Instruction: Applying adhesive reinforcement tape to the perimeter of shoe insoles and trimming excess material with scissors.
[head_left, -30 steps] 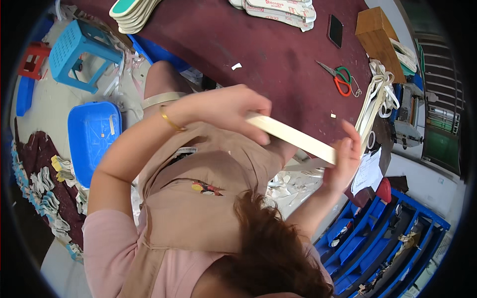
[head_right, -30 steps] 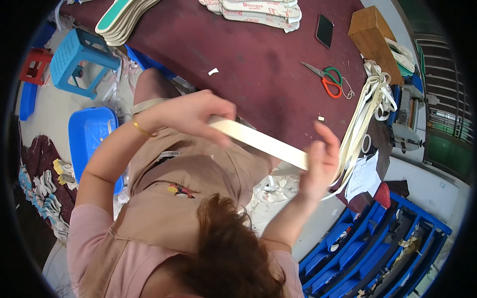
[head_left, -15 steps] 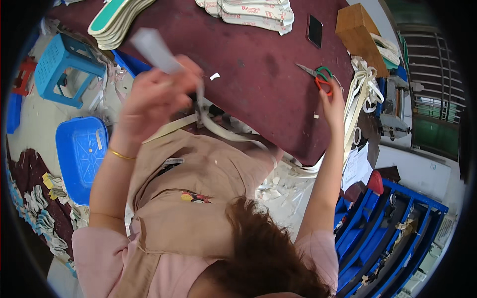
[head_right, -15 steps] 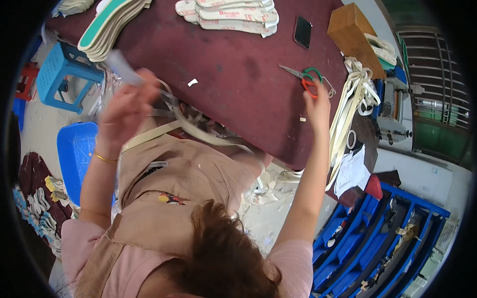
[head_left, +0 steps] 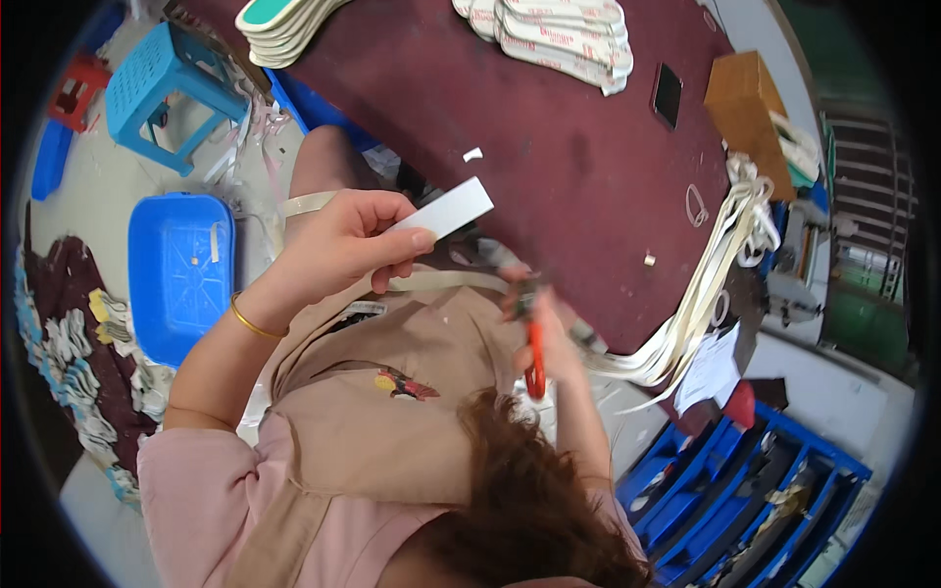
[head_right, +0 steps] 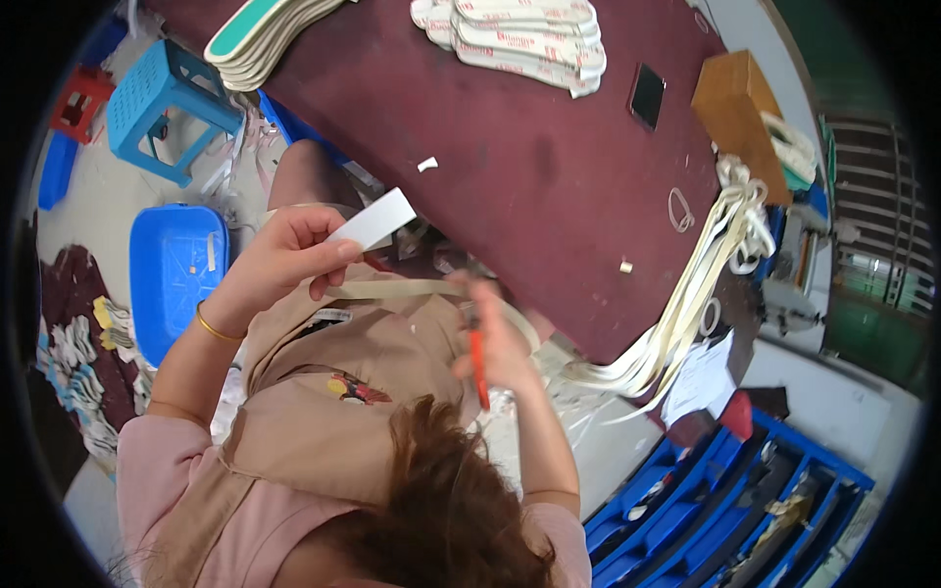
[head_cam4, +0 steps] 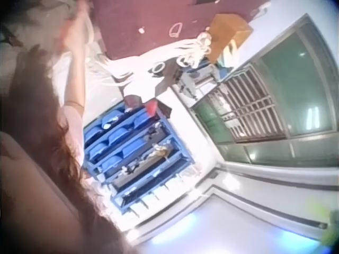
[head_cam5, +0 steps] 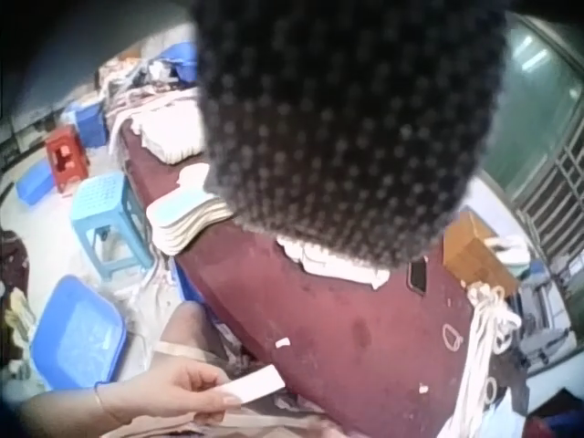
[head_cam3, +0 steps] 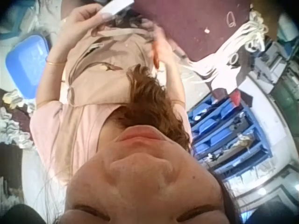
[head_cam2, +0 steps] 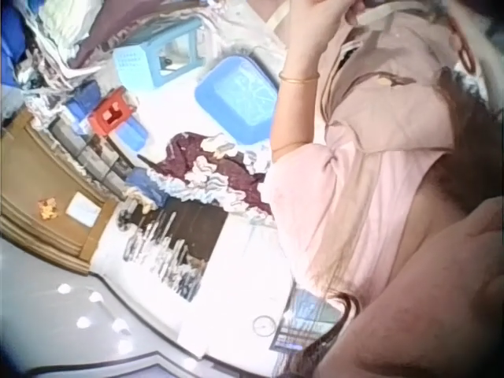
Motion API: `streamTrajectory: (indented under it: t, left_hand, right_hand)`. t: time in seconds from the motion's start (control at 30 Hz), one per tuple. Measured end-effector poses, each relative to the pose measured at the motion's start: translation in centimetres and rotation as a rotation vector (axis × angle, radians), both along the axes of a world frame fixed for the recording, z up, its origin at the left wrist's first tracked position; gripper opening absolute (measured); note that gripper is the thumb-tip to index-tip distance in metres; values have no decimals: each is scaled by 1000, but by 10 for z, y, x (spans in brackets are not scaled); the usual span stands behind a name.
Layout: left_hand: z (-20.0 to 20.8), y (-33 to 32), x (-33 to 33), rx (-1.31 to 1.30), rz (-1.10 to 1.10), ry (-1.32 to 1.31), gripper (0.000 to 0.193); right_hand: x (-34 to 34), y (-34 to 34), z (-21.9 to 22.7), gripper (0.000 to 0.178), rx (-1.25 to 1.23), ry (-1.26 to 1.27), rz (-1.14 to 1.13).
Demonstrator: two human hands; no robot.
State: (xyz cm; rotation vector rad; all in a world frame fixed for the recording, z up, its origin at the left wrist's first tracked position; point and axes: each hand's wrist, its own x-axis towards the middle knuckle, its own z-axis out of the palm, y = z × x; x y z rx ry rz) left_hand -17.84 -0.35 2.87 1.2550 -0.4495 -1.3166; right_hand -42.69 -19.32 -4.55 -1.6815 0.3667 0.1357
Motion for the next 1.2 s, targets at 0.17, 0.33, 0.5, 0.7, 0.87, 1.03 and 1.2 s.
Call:
streamTrajectory:
  t: [0.17, 0.33, 0.5, 0.7, 0.87, 1.03, 1.2]
  left_hand:
    - [-3, -6, 0, 184, -303, -143, 20]
    - [-18, 20, 18, 273, -399, 37, 20]
    - [-21, 8, 2, 59, -50, 76, 23]
    - [-19, -108, -15, -145, -310, -109, 28]
    - [-7, -256, 72, -68, -81, -1115, 35]
    - [-72, -361, 189, -23, 567, -1756, 50]
    - [-60, -374, 171, 103, 397, -1655, 44]
  right_hand:
    - [33, 64, -1, 64, 575, 59, -231]
    - [-8, 52, 16, 22, 219, 367, -399]
    - [49, -46, 83, 49, -804, 328, -671]
    - [74, -34, 40, 21, 245, -389, -639]
    - [104, -76, 9, 16, -182, -632, -1018]
    - [200, -143, 38, 28, -884, -552, -639]
    - [247, -224, 11, 36, -996, -346, -533]
